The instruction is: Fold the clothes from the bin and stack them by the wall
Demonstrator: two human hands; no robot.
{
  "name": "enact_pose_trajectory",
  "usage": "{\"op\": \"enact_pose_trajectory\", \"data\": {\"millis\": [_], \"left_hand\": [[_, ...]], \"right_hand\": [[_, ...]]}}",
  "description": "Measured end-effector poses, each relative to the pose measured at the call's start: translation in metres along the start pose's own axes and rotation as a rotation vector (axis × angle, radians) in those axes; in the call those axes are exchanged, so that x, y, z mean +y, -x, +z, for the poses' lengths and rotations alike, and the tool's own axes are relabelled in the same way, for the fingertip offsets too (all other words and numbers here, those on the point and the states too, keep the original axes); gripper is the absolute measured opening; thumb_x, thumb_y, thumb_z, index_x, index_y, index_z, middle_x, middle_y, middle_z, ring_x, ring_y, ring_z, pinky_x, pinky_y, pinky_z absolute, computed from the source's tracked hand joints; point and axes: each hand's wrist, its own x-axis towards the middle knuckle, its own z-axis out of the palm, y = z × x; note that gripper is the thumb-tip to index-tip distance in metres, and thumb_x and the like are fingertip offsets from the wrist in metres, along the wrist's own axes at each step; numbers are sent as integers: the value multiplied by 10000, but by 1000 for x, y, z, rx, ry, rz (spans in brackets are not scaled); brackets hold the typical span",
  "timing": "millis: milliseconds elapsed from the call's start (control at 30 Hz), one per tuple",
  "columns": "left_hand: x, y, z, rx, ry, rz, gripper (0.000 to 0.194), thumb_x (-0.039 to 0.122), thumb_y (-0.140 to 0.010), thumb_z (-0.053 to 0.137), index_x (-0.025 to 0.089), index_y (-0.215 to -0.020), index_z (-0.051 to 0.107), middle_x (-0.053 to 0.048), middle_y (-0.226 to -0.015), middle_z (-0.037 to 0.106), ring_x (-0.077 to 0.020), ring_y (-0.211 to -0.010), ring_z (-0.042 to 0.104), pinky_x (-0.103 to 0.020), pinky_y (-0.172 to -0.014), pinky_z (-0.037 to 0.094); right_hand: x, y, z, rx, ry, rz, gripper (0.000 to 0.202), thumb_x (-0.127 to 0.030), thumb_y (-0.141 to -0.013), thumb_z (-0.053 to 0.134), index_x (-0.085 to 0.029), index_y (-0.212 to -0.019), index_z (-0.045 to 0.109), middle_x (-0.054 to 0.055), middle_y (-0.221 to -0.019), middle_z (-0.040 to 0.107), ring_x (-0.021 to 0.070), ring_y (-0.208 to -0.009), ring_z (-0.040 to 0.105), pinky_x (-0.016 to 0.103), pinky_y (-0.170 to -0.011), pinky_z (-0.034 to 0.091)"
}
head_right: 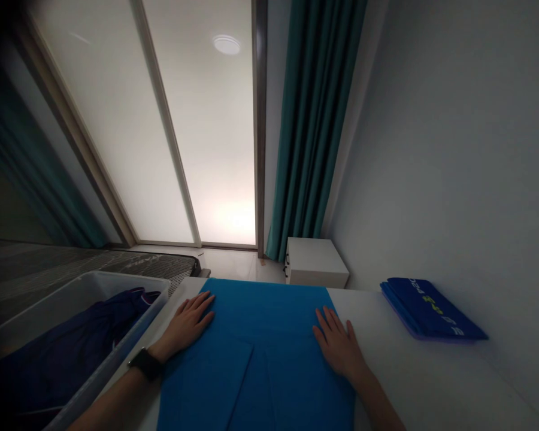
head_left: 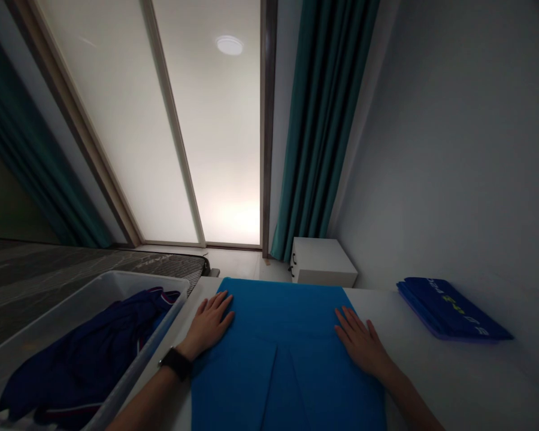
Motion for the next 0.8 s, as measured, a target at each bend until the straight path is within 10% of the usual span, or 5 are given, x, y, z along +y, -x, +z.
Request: {"op": "enact_pose_trajectory", "data": {"millis": [467, 800], "left_hand": [[-24, -95, -23, 100, 160, -379, 269, 356, -889, 534, 141, -961, 680, -147, -1071, 694, -254, -960, 654, -295, -776, 448], [-8, -101, -31, 132, 396, -346, 136, 239, -828, 583, 138, -811, 673, -86, -856, 723, -198, -828, 663, -239, -666, 430]], "right_hand": [[-2, -17, 21, 155, 53, 9, 639, -532, -950, 204, -259, -1517, 319, 33, -1604, 228, 235, -1476, 179, 504, -1193, 101], [0, -19, 28, 203, 31, 11, 663, -552, -934, 182, -267, -1516, 323, 25, -1597, 249, 243, -1471, 200, 518, -1189, 103]]}}
